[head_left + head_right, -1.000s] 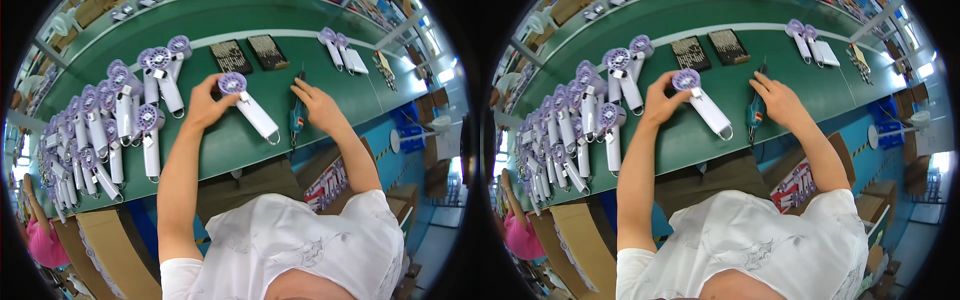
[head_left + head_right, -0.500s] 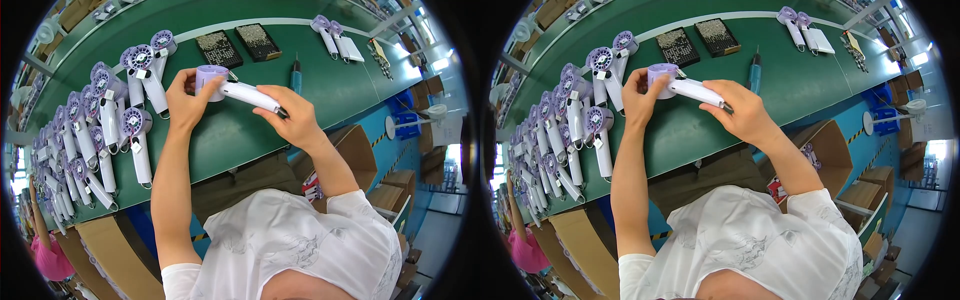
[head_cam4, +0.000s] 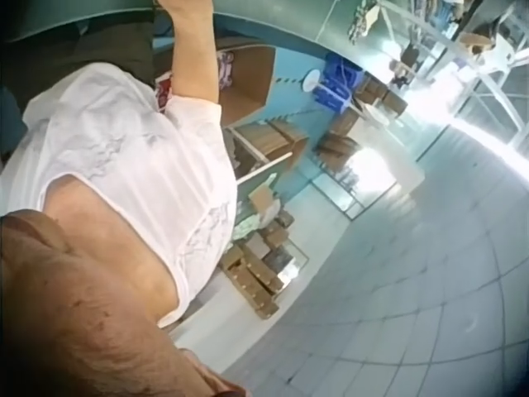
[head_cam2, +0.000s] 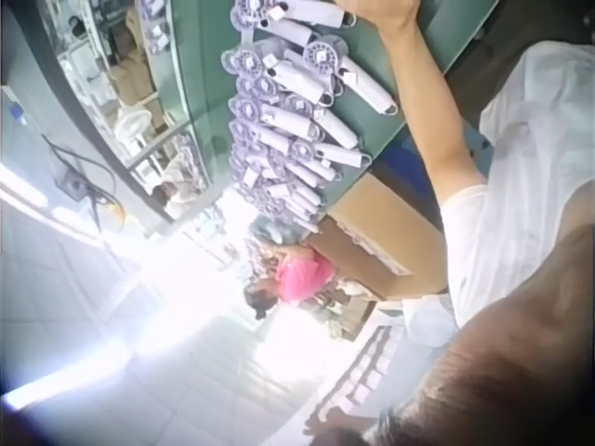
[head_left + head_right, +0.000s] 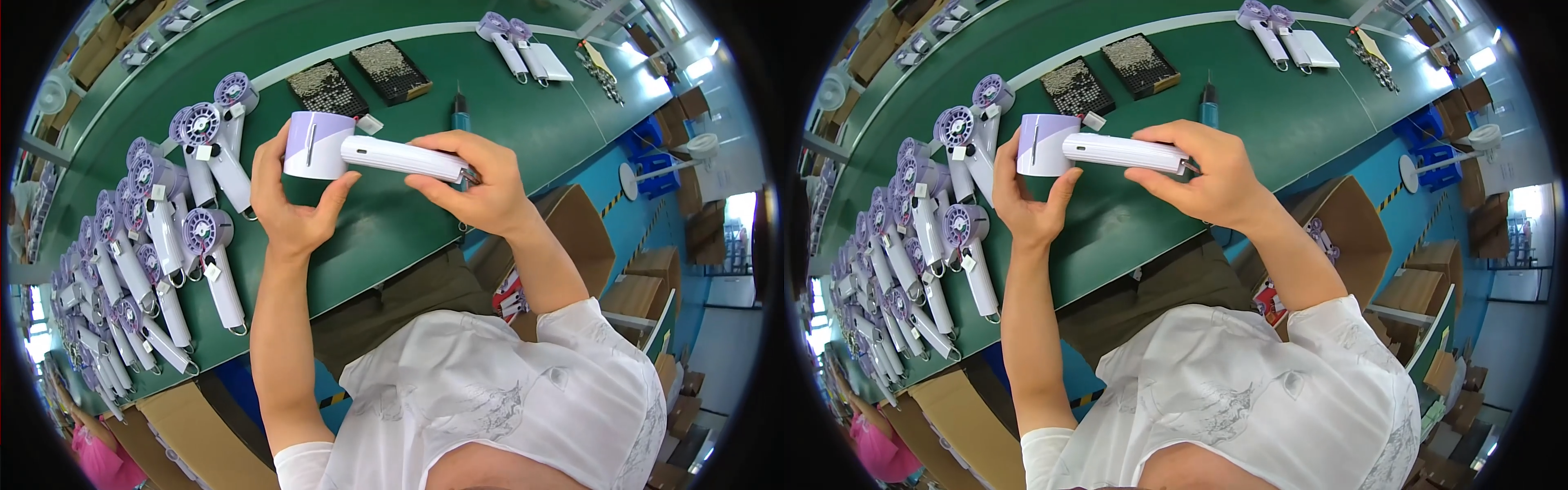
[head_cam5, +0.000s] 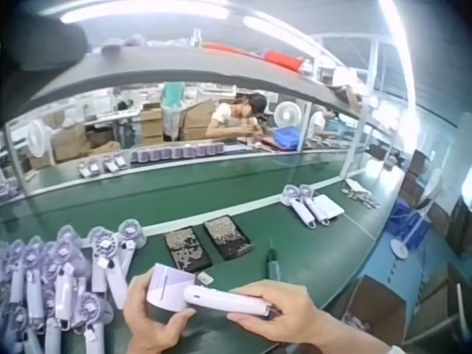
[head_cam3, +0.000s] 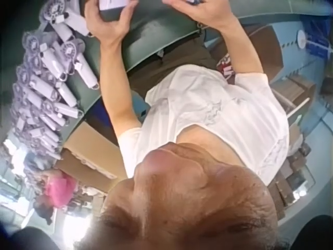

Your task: The person assembles handheld fans by fitting plastic casing pieces together, driving screws with an electric screwdriver, and placing the assembled fans into a cardboard box.

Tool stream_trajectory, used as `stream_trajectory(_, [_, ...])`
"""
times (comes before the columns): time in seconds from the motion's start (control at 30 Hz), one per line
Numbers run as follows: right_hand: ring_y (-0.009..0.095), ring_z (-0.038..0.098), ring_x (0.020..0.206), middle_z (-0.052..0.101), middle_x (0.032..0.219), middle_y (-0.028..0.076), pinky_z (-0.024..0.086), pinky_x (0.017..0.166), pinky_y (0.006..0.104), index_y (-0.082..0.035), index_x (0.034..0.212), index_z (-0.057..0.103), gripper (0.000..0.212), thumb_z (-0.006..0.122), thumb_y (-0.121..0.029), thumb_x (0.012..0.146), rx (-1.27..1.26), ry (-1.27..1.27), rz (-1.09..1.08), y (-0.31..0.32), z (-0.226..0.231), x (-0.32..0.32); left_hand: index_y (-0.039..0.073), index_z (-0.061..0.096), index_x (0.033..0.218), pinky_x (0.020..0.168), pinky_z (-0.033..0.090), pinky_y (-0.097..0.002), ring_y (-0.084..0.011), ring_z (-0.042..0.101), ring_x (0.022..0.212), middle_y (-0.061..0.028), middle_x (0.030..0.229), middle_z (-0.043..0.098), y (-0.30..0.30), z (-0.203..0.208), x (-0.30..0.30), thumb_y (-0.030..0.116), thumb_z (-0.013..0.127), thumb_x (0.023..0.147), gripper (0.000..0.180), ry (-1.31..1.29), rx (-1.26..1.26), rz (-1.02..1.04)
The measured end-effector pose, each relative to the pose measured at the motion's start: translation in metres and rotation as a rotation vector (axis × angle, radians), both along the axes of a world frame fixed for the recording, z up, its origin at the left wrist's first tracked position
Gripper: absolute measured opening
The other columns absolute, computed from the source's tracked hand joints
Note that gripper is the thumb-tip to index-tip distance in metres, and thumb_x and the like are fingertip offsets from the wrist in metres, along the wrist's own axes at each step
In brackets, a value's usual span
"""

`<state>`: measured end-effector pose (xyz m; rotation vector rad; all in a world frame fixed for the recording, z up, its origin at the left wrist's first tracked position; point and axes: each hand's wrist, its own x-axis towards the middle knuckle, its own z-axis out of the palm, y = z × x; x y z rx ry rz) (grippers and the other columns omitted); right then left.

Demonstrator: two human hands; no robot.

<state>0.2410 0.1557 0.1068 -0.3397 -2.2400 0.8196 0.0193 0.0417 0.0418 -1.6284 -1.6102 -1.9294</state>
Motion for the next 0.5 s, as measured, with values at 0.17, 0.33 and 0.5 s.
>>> stream_trajectory(0.17, [0.021,0.070,0.077,0.074,0.098,0.013,0.054,0.067,0.0278,0.000,0.111,0.071,0.040,0.087,-0.012,0.077,0.236,0.032,-0.031,0.001,0.001,-0.010,-0.008,0.057,0.127,0.088,0.050,-0.0350,-0.0257,0.062,0.098,-0.0152,0.109,0.063,-0.002,0.001,0.002,0.020,0.091,0.068,0.074,-0.049,-0.040,-0.015])
stream_trajectory(0.33, [0.020,0.071,0.074,0.074,0.093,0.011,0.054,0.064,0.0292,0.000,0.111,0.071,0.037,0.085,-0.011,0.078,0.263,0.074,-0.004,-0.003,-0.009,-0.015,-0.008,0.057,0.129,0.085,0.049,-0.0354,-0.0278,0.061,0.096,-0.0161,0.107,0.062,-0.004,0.002,-0.003,0.021,0.091,0.067,0.076,0.033,0.007,0.031])
stream_trajectory(0.5, [0.015,0.069,0.071,0.073,0.089,0.010,0.054,0.060,0.0266,0.005,0.119,0.068,0.036,0.077,-0.013,0.090,-0.777,0.026,-0.027,-0.020,-0.032,-0.012,-0.007,0.057,0.131,0.081,0.048,-0.0364,-0.0284,0.059,0.093,-0.0150,0.104,0.062,-0.004,0.008,0.001,0.029,0.095,0.063,0.086,0.098,-0.013,0.090])
